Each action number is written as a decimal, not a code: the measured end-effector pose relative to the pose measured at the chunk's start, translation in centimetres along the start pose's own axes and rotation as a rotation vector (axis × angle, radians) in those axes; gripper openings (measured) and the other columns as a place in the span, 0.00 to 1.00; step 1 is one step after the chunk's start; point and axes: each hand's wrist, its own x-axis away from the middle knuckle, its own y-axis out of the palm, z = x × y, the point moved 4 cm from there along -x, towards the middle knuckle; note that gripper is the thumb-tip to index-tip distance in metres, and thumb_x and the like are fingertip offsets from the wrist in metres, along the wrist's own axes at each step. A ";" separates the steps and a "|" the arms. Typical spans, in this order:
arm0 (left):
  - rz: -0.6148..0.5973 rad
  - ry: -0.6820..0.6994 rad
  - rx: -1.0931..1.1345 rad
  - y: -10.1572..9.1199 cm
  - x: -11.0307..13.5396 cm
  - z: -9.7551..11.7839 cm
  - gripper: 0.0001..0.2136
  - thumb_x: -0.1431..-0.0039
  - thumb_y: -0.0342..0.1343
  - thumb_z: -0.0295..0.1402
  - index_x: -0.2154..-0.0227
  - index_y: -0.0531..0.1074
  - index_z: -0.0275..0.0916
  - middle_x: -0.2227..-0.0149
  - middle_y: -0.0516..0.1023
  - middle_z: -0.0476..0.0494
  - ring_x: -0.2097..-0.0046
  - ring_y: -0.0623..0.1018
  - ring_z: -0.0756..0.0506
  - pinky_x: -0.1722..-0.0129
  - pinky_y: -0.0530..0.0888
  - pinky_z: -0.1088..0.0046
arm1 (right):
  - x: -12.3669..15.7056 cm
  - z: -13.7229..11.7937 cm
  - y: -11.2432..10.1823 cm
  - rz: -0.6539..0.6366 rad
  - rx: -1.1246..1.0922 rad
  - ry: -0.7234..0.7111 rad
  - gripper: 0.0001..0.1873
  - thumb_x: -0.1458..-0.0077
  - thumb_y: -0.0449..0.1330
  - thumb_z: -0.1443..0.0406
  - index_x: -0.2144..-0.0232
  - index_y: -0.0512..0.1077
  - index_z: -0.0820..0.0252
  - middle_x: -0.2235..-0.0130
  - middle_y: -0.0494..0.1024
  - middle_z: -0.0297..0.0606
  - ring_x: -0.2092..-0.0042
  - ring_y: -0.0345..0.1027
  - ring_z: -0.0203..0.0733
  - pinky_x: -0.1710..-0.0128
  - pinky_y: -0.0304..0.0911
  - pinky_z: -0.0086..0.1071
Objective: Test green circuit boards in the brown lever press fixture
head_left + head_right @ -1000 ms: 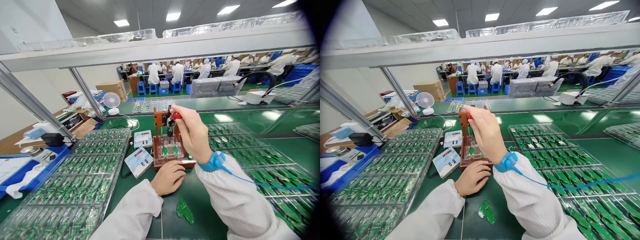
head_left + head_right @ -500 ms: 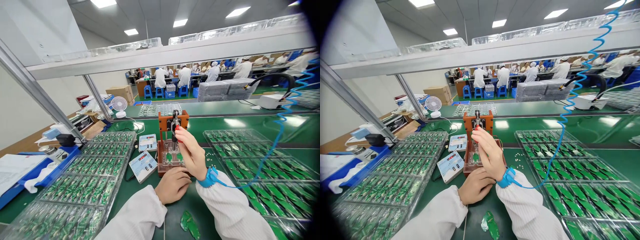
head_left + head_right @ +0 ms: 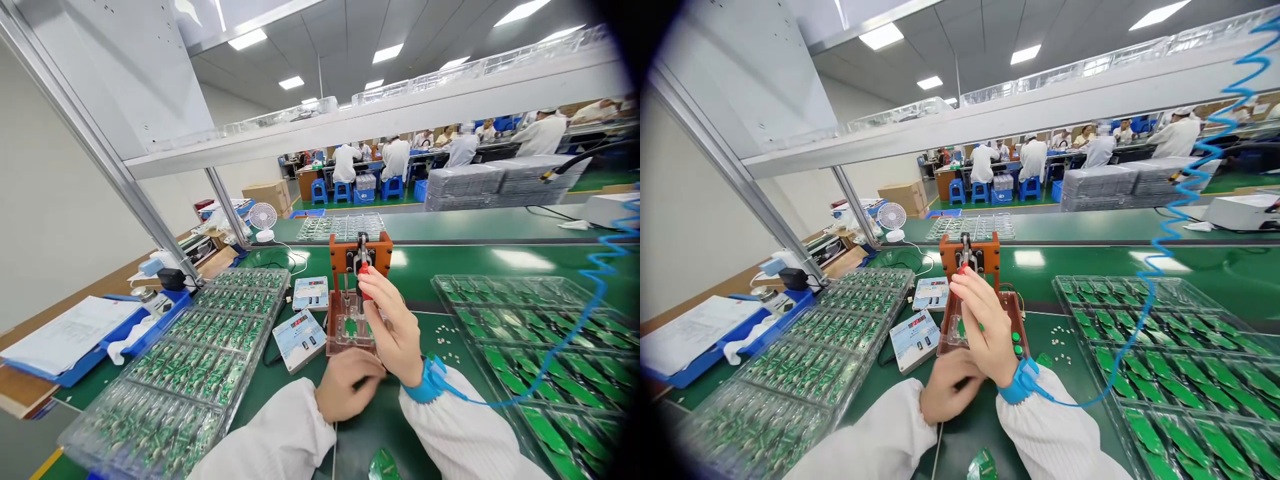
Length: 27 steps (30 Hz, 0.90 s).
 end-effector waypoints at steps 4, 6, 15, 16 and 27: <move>0.402 -0.136 -0.147 -4.8 0.0 -1.4 0.07 0.32 0.51 0.28 0.63 0.74 0.40 0.65 0.81 0.44 0.61 0.80 0.44 0.59 0.78 0.65 | -0.1 0.1 0.2 0.011 0.015 -0.024 0.34 0.35 0.52 0.77 0.35 0.64 0.40 0.38 0.74 0.34 0.33 0.63 0.50 0.35 0.67 0.53; 0.423 -0.274 -0.275 -7.4 -0.2 -3.9 0.08 0.31 0.51 0.31 0.64 0.74 0.40 0.64 0.80 0.43 0.60 0.80 0.43 0.58 0.78 0.64 | -0.1 0.2 0.2 0.011 0.007 -0.027 0.34 0.35 0.51 0.77 0.35 0.63 0.40 0.37 0.73 0.34 0.32 0.62 0.49 0.35 0.66 0.52; -0.907 -0.770 -0.601 -12.3 -2.2 -14.0 0.53 0.53 0.70 0.54 0.28 0.51 0.44 0.25 0.37 0.36 0.27 0.36 0.22 0.33 0.51 0.36 | 0.1 0.4 0.5 -0.019 -0.012 -0.044 0.35 0.35 0.51 0.79 0.33 0.61 0.42 0.35 0.70 0.34 0.30 0.58 0.48 0.33 0.64 0.51; -0.977 -0.794 -0.618 -12.4 -2.3 -14.2 0.56 0.55 0.70 0.56 0.27 0.48 0.44 0.25 0.34 0.37 0.27 0.33 0.22 0.32 0.48 0.37 | 0.0 0.4 0.5 -0.022 -0.014 -0.052 0.36 0.35 0.51 0.79 0.33 0.61 0.43 0.35 0.70 0.34 0.30 0.58 0.47 0.33 0.64 0.50; -1.144 -0.815 -0.656 -11.9 -2.1 -15.8 0.63 0.61 0.69 0.61 0.27 0.45 0.43 0.25 0.32 0.37 0.28 0.32 0.21 0.32 0.45 0.36 | 0.1 0.3 0.6 -0.018 -0.014 -0.038 0.36 0.35 0.51 0.79 0.33 0.60 0.43 0.35 0.70 0.34 0.28 0.53 0.47 0.33 0.64 0.48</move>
